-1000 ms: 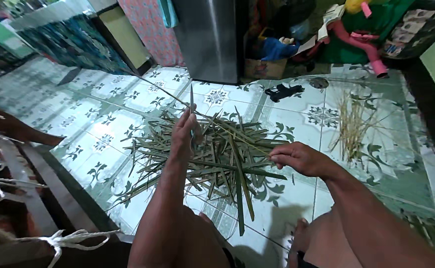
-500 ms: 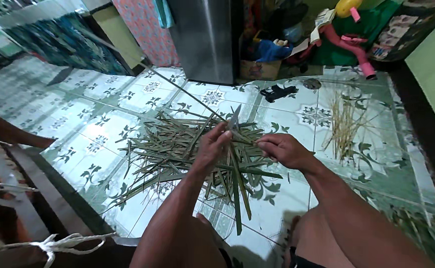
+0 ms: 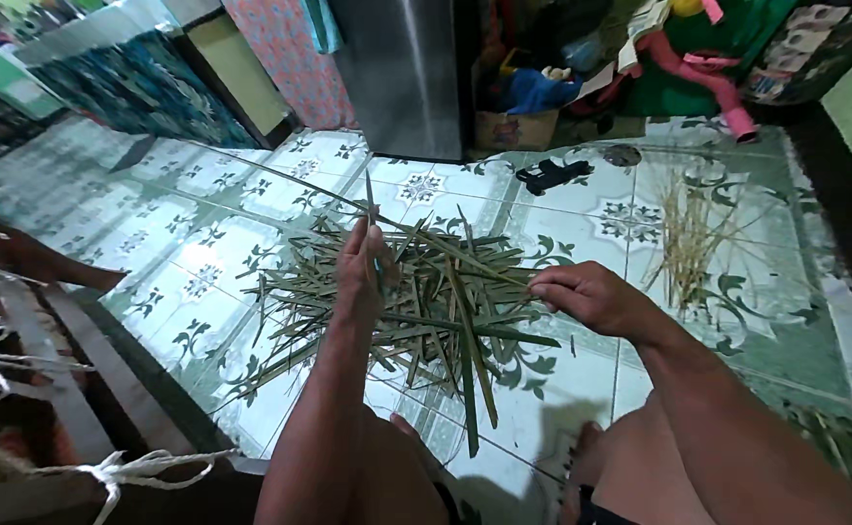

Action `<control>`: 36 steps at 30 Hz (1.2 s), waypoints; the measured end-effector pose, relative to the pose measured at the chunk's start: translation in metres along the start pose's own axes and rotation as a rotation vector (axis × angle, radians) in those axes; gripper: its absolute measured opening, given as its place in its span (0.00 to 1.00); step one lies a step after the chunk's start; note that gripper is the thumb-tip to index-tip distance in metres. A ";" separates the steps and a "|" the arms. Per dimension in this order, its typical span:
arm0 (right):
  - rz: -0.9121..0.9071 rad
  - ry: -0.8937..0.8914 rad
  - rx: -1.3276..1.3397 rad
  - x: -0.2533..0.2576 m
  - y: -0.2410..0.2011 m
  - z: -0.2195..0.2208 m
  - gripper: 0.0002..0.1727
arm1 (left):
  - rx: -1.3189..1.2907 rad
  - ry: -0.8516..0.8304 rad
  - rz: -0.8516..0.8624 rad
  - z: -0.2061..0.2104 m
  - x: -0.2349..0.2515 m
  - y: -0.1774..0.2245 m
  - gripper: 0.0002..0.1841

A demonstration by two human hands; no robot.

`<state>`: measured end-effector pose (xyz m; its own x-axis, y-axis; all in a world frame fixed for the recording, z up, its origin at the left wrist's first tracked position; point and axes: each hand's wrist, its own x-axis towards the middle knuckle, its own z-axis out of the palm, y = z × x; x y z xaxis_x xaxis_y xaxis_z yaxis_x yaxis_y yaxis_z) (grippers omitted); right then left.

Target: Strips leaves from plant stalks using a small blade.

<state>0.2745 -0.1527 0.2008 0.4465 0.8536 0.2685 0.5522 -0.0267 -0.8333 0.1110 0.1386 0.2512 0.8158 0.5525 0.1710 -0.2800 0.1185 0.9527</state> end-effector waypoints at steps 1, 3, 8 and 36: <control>-0.003 0.005 -0.008 -0.002 0.001 -0.001 0.16 | 0.011 -0.010 -0.019 0.004 -0.002 -0.002 0.23; -0.009 0.011 -0.018 -0.003 0.000 -0.001 0.16 | 0.054 -0.076 -0.073 0.014 -0.007 -0.008 0.22; -0.018 0.058 -0.018 -0.006 0.001 0.003 0.16 | 0.071 -0.185 -0.168 0.029 -0.010 -0.015 0.25; 0.155 0.016 -0.185 -0.098 0.037 -0.072 0.18 | -0.019 0.271 0.198 -0.104 -0.015 0.044 0.19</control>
<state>0.3014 -0.2747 0.1787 0.5465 0.8233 0.1533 0.5952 -0.2530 -0.7627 0.0337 0.2215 0.2647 0.5809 0.7654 0.2770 -0.4311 0.0006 0.9023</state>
